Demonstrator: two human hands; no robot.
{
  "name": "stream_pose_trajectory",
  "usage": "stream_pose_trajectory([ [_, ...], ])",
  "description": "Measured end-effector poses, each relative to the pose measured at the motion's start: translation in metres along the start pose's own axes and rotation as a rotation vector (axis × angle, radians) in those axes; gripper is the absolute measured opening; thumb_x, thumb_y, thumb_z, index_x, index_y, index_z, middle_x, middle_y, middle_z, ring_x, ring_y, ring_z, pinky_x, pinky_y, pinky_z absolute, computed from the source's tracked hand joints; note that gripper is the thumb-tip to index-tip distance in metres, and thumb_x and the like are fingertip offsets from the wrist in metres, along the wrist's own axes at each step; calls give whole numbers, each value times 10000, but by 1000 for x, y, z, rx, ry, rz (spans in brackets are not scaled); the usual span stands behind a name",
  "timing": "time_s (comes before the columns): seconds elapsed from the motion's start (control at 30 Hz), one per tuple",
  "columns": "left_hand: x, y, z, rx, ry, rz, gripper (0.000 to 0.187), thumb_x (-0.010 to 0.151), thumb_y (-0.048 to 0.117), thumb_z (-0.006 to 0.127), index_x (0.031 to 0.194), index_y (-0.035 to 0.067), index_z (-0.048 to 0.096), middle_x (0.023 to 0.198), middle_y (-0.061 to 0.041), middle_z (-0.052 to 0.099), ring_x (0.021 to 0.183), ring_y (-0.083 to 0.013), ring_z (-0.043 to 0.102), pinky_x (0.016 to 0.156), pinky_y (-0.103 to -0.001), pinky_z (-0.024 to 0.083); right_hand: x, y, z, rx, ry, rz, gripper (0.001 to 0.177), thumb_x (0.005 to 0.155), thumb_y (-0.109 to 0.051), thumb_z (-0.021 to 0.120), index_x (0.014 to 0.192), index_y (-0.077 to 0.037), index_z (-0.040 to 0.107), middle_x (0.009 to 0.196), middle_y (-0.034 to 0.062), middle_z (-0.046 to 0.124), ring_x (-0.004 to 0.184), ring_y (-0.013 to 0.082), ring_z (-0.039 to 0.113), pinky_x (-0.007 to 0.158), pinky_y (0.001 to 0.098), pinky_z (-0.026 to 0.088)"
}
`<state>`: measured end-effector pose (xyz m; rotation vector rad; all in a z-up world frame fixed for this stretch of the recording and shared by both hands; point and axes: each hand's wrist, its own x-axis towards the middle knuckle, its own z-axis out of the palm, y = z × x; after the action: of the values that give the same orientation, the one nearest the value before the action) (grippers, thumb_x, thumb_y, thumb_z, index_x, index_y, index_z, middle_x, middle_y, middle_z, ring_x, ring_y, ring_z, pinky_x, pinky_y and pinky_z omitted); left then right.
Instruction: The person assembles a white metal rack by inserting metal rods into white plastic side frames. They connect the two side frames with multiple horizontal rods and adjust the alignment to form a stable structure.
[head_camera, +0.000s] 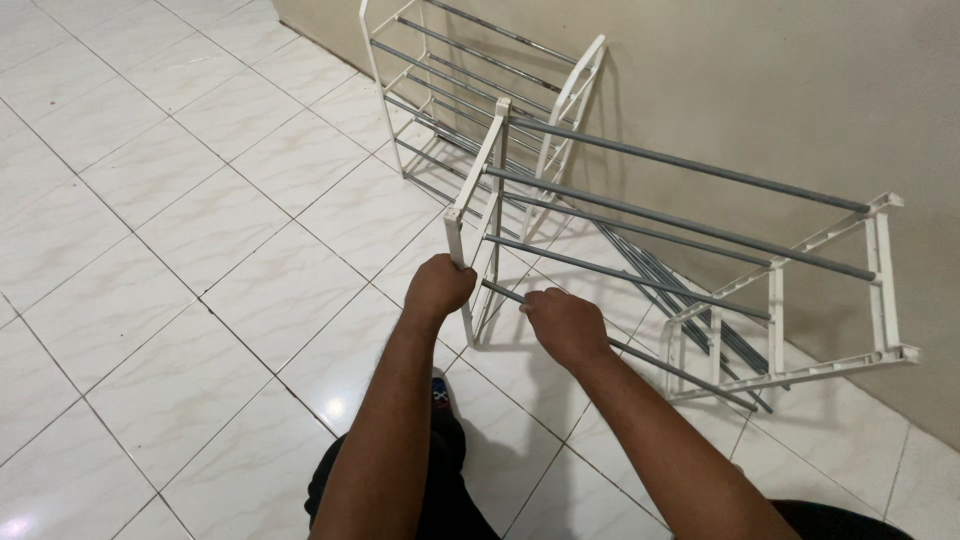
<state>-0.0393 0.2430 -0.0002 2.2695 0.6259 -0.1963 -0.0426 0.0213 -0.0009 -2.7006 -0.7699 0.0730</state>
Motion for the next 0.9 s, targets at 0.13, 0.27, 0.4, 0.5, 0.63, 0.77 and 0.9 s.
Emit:
stream_pose_trajectory([
  [0.13, 2, -4, -2, -11, 48, -10, 307, 868, 277, 625, 997, 33, 762, 958, -195, 766, 928, -360, 739, 841, -462, 580, -4, 1, -3, -48, -6, -7, 245, 1013, -327, 582, 941, -129, 708, 894, 87, 691, 820, 322, 691, 702, 467, 558],
  [0.27, 8, -13, -6, 40, 112, -14, 340, 898, 291, 611, 1018, 8, 756, 978, -214, 766, 958, -380, 738, 867, -475, 575, -9, 9, -13, 34, 40, 33, 249, 991, -342, 587, 965, -132, 717, 900, 84, 694, 813, 332, 681, 694, 491, 543],
  [0.4, 11, -23, -14, 6, 162, -72, 342, 862, 291, 627, 1031, 24, 758, 1017, -206, 755, 1005, -379, 720, 905, -478, 557, -15, 20, -30, 84, 84, 78, 249, 973, -345, 612, 986, -129, 735, 918, 85, 717, 834, 339, 683, 721, 498, 538],
  [0.5, 7, -32, -24, -26, 203, -98, 345, 858, 285, 623, 1027, 19, 763, 1019, -208, 760, 1004, -381, 724, 913, -476, 558, -24, 31, -49, 168, 217, 67, 261, 951, -348, 653, 1014, -115, 751, 941, 95, 739, 837, 337, 697, 719, 475, 548],
  [0.63, -1, -32, -35, -27, 261, -143, 384, 893, 327, 630, 1059, 7, 762, 1023, -213, 770, 999, -387, 734, 909, -472, 563, -32, 38, -81, 223, 220, 180, 293, 954, -377, 679, 1040, -107, 757, 898, 102, 751, 813, 315, 712, 722, 442, 553],
  [0.77, -11, -25, -30, 99, 223, -210, 496, 963, 484, 601, 1113, 50, 789, 1065, -186, 767, 1025, -378, 728, 900, -461, 573, -43, 41, -114, 224, 264, 196, 289, 972, -365, 670, 1057, -104, 758, 895, 106, 746, 787, 301, 713, 707, 436, 545],
  [0.9, -19, -23, -26, 298, 100, -206, 577, 955, 592, 545, 1170, 99, 753, 1105, -148, 732, 1055, -348, 695, 870, -482, 563, -56, 42, -145, 267, 322, 217, 278, 974, -338, 676, 1075, -91, 754, 869, 102, 749, 755, 261, 718, 685, 409, 549],
])
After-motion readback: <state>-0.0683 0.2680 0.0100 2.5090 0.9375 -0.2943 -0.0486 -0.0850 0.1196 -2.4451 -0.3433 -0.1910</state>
